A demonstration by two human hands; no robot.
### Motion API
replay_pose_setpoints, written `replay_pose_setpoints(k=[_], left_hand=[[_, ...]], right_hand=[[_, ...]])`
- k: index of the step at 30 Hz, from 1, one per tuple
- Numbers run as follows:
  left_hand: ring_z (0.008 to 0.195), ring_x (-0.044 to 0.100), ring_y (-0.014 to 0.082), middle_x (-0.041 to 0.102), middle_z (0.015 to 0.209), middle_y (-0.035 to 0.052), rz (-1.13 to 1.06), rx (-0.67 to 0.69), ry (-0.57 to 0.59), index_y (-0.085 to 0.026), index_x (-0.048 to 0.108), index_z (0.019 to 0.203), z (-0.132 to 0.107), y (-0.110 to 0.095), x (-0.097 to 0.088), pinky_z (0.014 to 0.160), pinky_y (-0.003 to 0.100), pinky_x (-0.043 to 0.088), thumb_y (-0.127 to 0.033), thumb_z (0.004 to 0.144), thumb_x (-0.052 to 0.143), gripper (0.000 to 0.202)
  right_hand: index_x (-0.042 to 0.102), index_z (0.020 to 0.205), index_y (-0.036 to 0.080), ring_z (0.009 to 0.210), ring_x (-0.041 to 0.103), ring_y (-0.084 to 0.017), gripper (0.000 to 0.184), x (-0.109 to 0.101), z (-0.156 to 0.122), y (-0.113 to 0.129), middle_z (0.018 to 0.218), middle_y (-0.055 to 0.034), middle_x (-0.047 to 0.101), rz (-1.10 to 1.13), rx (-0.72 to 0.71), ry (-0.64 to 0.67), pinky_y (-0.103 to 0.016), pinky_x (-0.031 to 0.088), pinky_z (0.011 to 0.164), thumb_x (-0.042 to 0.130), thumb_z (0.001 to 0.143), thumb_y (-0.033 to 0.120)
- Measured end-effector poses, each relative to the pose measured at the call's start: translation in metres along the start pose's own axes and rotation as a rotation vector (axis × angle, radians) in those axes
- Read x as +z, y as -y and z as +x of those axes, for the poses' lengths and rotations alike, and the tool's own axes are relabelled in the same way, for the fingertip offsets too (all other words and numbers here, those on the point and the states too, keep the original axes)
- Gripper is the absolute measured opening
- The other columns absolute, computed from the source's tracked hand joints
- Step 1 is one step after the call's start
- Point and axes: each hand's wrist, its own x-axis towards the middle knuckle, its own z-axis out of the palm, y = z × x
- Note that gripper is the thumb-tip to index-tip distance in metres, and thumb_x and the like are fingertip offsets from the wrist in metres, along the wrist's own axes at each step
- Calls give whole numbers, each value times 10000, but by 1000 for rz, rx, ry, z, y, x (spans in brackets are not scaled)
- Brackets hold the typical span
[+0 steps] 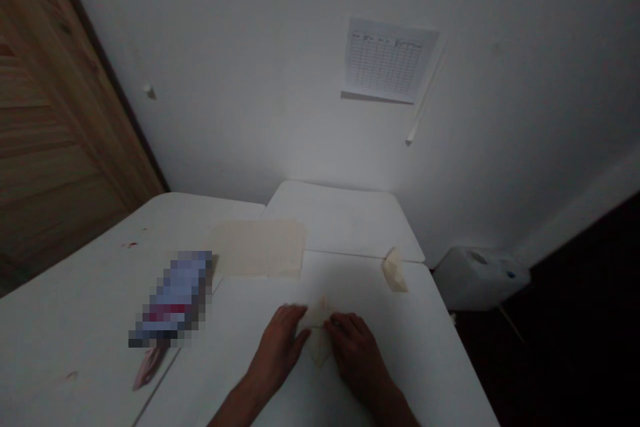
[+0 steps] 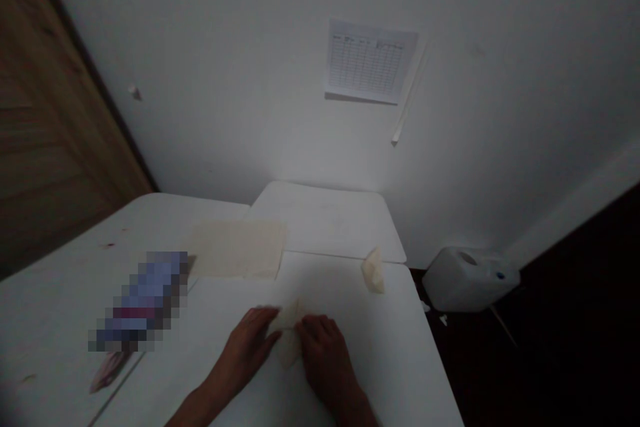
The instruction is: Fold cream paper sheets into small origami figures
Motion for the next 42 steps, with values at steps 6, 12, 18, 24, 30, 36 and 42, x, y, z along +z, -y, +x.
replay_pose_setpoints(k=[6,12,18,24,30,36,42], left_hand=[[972,640,247,679,1031,85,-74,-80,16,-208,618,1056,-2,11,4,854,425,542,-282,845,614,224],[859,643,213,688,897,68,-123,-68,132,-211,672,936,10,4,-13,783,358,535,-236,887,548,136],[790,618,209,666,800,58,-114,-86,177,-202,683,859,19,-2,-22,719,324,502,-243,903,509,184],[705,582,187,635,713,25,-96,-194,189,-200,669,771,18,0,-15,679,296,458,-268,894,523,203],[675,566,197,606,651,12,14,-241,162,-203,619,695,18,-2,-11,686,314,440,-255,852,547,181],[726,578,208,621,672,18,80,-292,202,-198,592,655,22,-4,-7,686,300,409,-196,800,545,153],[718,576,199,619,657,16,97,-344,253,-186,599,650,28,-8,-9,677,284,380,-164,781,538,146]], right_hand=[[535,1252,187,1008,580,-226,382,2,-3,-13,1080,-87,645,131,216,-158,-399,490,896,554,871,180],[652,1074,202,837,642,-200,231,-4,-1,-25,887,-48,702,252,232,-118,-370,498,850,521,889,160],[652,1073,202,751,648,-189,234,-7,2,-33,850,-48,677,291,322,-96,-304,519,718,542,867,202],[622,1071,212,766,641,-190,241,-10,8,-33,829,-31,669,283,327,-79,-304,502,738,550,843,186],[587,1057,211,787,634,-195,250,-14,13,-29,800,-25,663,243,321,-65,-297,484,743,561,811,180],[586,1021,212,753,620,-191,229,-14,16,-26,794,-22,639,169,356,-68,-294,481,721,551,800,164],[619,942,206,872,581,-199,183,-5,12,-19,901,-48,632,10,173,-93,-312,475,784,528,838,86]])
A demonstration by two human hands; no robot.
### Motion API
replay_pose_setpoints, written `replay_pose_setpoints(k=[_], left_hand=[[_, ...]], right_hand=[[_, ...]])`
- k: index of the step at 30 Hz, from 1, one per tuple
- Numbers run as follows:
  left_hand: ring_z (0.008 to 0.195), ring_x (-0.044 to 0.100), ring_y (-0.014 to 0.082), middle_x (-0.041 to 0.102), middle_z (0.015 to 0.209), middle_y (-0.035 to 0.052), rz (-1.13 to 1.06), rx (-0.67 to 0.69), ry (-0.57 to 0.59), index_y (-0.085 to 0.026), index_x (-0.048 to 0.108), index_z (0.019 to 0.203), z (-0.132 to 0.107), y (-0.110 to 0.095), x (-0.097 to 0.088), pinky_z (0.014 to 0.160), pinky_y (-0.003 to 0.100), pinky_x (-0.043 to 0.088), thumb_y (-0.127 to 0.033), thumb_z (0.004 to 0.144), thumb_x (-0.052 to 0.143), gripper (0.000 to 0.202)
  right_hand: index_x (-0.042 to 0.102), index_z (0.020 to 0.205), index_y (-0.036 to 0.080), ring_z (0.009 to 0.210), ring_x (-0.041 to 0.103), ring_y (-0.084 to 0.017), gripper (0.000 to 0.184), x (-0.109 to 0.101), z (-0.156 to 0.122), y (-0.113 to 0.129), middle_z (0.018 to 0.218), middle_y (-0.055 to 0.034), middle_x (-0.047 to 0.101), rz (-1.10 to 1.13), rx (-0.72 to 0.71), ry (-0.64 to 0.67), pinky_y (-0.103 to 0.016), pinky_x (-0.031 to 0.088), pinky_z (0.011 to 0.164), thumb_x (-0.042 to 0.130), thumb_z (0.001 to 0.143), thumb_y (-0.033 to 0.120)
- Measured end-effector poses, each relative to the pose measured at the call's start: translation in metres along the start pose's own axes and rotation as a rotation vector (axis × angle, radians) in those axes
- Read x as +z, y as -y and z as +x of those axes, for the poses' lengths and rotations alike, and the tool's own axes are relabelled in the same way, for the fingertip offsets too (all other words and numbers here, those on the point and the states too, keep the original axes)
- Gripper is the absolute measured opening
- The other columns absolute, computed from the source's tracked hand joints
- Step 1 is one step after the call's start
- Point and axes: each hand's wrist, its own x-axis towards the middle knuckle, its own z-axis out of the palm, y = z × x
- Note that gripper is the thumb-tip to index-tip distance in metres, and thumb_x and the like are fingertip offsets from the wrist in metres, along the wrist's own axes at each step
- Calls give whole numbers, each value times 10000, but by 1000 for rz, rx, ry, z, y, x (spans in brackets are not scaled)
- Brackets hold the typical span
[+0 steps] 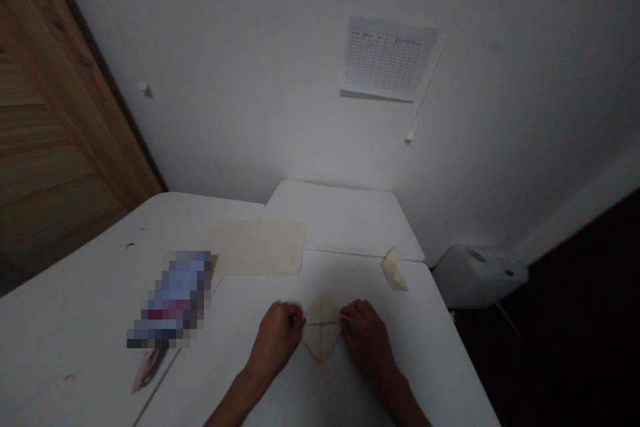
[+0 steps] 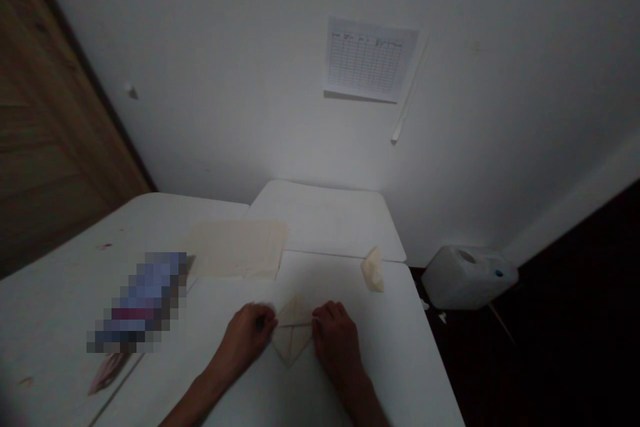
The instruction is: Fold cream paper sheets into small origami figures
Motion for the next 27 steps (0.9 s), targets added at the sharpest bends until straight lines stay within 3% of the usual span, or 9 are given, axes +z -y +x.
replay_pose_setpoints(k=[5,13,15,17,20,27], left_hand=[[694,574,186,618,645,11,-3,-19,37,-182,601,630,1,-3,-3,660,271,367,-156,776,548,158],[698,571,182,607,657,4,-5,-60,56,-174,611,665,1,8,1,653,272,389,-159,784,598,121],[770,569,200,622,747,33,17,37,-25,-166,640,764,-4,10,5,720,304,423,-126,803,581,81],[888,550,224,624,903,75,48,220,-106,-164,656,944,-12,8,9,818,357,438,-69,823,536,195],[928,522,232,594,970,78,100,445,-41,-210,624,1116,-24,4,14,829,379,463,-9,819,499,380],[1048,482,293,540,1111,128,292,458,-47,-211,604,1194,-32,2,21,888,460,464,-7,768,511,481]], right_hand=[[620,1092,233,878,545,-192,298,8,-2,6,989,-35,628,-92,-294,131,-306,465,788,562,856,59],[627,1107,246,888,539,-189,254,7,2,3,1019,-42,637,-194,-345,173,-323,430,798,572,891,124],[625,1115,252,896,538,-194,258,7,2,3,1031,-45,638,-194,-341,174,-330,420,798,573,894,130],[621,1125,266,900,537,-195,265,8,2,3,1039,-41,637,-184,-333,176,-333,411,796,570,898,136],[617,1132,287,898,535,-185,271,8,1,4,1029,-25,634,-157,-309,191,-325,402,797,566,907,145],[616,1141,303,928,531,-193,276,7,0,3,1058,-21,630,-110,-276,204,-333,380,818,574,909,159]])
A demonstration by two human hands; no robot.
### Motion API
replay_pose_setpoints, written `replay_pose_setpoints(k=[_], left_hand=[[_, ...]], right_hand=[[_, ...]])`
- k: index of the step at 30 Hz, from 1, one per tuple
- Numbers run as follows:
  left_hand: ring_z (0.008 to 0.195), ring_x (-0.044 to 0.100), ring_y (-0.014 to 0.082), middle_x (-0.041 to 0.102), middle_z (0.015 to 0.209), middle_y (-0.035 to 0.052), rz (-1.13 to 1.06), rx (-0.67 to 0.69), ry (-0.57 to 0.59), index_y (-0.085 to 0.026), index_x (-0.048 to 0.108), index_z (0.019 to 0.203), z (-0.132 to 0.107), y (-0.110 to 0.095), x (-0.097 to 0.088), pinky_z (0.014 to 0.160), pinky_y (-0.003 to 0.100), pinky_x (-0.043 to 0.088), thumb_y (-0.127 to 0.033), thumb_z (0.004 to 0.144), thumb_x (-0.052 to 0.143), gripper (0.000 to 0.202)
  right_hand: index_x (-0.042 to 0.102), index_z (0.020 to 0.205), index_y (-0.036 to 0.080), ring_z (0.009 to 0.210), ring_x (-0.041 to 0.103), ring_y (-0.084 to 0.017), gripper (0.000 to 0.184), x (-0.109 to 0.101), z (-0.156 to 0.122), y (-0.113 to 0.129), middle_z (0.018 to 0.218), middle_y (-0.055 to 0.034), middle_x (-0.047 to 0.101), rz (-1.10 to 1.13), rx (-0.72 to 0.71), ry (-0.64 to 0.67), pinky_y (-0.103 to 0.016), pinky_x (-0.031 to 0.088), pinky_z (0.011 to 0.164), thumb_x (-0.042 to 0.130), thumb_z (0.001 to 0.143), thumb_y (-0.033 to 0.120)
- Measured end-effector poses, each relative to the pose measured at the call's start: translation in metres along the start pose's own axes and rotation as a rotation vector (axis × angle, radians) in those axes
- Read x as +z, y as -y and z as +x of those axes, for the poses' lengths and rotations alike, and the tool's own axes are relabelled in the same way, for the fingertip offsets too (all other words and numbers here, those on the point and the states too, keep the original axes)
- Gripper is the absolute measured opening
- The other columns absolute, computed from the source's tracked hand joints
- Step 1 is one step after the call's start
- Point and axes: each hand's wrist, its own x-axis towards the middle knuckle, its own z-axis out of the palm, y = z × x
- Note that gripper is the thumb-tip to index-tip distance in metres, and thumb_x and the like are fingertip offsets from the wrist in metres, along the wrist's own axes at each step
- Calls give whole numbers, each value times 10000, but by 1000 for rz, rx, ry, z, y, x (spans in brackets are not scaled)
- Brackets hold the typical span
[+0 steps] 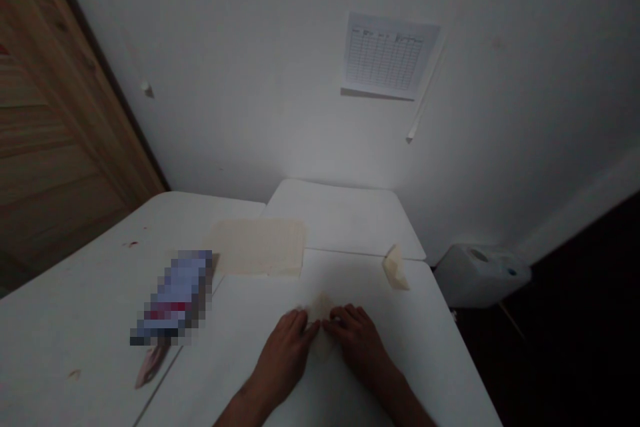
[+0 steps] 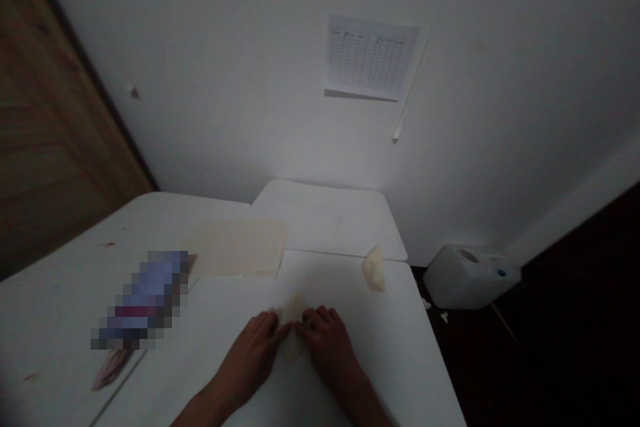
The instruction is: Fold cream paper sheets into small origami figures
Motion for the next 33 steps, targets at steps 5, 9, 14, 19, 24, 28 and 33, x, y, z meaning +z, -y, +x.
replay_pose_setpoints(k=[5,9,14,19,24,28,33], left_hand=[[1032,504,314,551,1082,122,80,-120,-8,-255,639,1160,-7,3,-7,852,487,468,-105,798,528,407],[990,535,304,576,1059,115,126,-161,-23,-264,646,1164,-19,10,-13,832,487,481,-160,833,517,370],[954,564,286,608,1025,112,126,-146,-92,-229,657,1139,-25,16,-14,851,483,498,-194,852,519,321],[917,586,272,619,962,110,95,-141,-141,-190,668,1069,-23,16,-16,831,468,522,-194,887,492,253],[976,584,270,616,1006,124,19,-106,-196,-157,646,1021,-22,14,-16,853,468,532,-160,920,437,232],[1184,511,268,564,1254,127,-94,58,-127,-173,572,1197,-14,11,-12,948,435,513,-106,917,412,329],[1183,528,263,559,1296,119,-164,85,17,-195,515,1289,5,8,-5,989,474,486,-53,879,421,444]], right_hand=[[622,1123,307,949,530,-196,266,1,-1,-2,1087,-15,632,-1,17,12,-336,369,823,581,904,163],[622,1130,303,951,532,-192,277,2,-2,-2,1091,-22,634,-13,20,7,-339,365,825,540,920,142],[623,1130,307,962,530,-193,276,5,-2,-2,1101,-20,636,-10,22,-11,-339,361,836,555,913,151],[626,1129,307,944,530,-194,281,3,-2,-2,1084,-27,642,-19,19,-11,-332,362,809,545,914,146],[631,1124,302,948,529,-187,282,2,-2,-1,1088,-27,637,-5,11,-14,-326,364,807,546,910,139],[636,1118,314,942,535,-186,264,4,-2,-1,1078,-15,644,4,27,-28,-331,370,819,571,909,166],[661,1079,291,952,548,-166,269,2,-2,0,1071,-12,655,48,65,-16,-297,403,828,536,912,120]])
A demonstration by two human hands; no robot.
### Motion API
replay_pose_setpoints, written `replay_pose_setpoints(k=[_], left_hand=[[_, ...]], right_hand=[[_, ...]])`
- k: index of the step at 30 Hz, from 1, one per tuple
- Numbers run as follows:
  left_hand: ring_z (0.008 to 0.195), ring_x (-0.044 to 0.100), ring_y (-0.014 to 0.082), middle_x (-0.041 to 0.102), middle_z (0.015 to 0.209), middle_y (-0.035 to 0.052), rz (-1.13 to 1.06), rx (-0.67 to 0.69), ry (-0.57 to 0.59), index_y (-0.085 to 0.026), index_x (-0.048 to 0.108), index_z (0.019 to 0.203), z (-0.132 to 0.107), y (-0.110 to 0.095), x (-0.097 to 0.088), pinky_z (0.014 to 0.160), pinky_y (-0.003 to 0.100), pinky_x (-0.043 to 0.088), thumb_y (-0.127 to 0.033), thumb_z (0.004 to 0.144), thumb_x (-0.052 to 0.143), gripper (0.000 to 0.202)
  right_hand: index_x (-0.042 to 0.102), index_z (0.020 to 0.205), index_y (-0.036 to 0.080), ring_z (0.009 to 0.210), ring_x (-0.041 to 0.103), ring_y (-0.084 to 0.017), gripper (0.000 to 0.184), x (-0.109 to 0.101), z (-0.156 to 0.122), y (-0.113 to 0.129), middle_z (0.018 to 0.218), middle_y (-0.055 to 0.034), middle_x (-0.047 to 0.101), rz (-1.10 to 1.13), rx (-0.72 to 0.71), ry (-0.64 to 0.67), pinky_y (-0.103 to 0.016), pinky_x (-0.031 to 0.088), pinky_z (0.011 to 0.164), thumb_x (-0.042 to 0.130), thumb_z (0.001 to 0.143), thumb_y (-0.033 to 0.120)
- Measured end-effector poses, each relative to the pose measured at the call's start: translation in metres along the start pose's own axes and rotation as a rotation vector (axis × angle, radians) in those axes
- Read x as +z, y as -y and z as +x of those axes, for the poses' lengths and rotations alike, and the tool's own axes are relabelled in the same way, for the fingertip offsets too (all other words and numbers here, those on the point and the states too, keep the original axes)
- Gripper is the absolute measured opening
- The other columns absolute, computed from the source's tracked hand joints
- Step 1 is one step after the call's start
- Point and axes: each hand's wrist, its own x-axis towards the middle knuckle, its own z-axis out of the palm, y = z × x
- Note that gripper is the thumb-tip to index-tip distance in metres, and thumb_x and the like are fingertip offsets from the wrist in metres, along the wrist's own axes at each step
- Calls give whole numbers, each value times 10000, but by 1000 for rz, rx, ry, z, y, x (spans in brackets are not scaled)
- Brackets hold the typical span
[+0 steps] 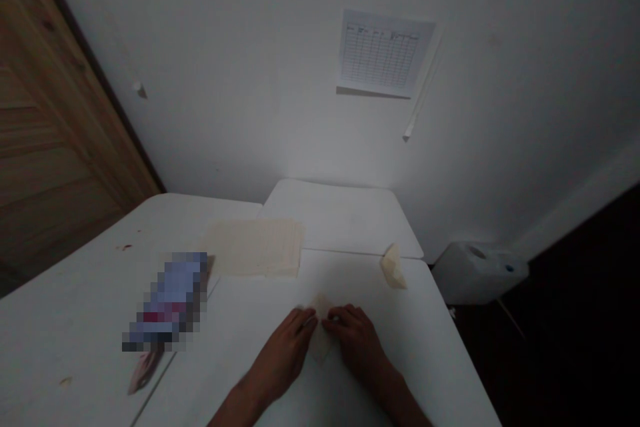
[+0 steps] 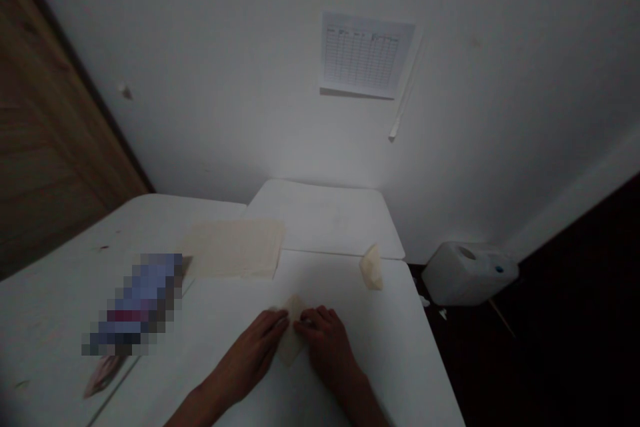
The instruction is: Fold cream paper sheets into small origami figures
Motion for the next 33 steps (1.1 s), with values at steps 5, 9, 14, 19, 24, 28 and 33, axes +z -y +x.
replay_pose_setpoints(k=[5,9,14,19,24,28,33], left_hand=[[1175,532,284,573,1264,132,29,0,68,-191,548,1259,10,3,4,982,491,477,-53,854,464,437],[1226,501,271,500,1381,126,26,33,84,-179,567,1222,15,2,2,1025,480,437,-68,853,460,399],[1188,530,257,511,1380,126,27,35,141,-155,582,1165,24,-3,-2,1037,473,418,-57,822,463,376],[1111,551,263,521,1368,119,41,0,117,-166,609,1012,28,-4,-2,998,478,444,-55,827,471,256],[1090,523,276,518,1371,88,32,-38,95,-186,606,933,29,-5,-1,939,474,480,-89,841,500,170],[1049,522,264,525,1363,70,30,-70,69,-194,610,902,31,-4,2,901,461,498,-109,880,480,157],[997,544,247,538,1355,66,1,-88,46,-201,628,872,32,-4,2,863,451,504,-113,902,469,184]], right_hand=[[654,1095,236,997,537,-165,299,-6,-4,4,1099,-35,643,69,35,-30,-276,414,876,533,873,77],[641,1128,284,1025,521,-200,332,-11,-7,8,1117,-54,616,29,89,-36,-333,390,901,550,863,107],[643,1108,321,1000,499,-213,327,-19,-13,7,1074,-49,579,-3,172,-16,-353,362,885,568,853,129],[627,1147,329,957,485,-217,375,-24,-24,0,1012,-52,547,-48,231,-31,-348,356,863,587,836,123],[638,1122,311,922,484,-218,341,-28,-32,-4,952,-49,543,-77,265,-41,-348,354,838,582,841,126],[639,1092,298,906,491,-217,296,-31,-31,-5,929,-44,555,-108,253,-23,-349,352,822,598,838,152],[659,902,233,874,506,-206,113,-27,-15,-5,886,-43,586,-158,197,-45,-348,355,832,568,867,177]])
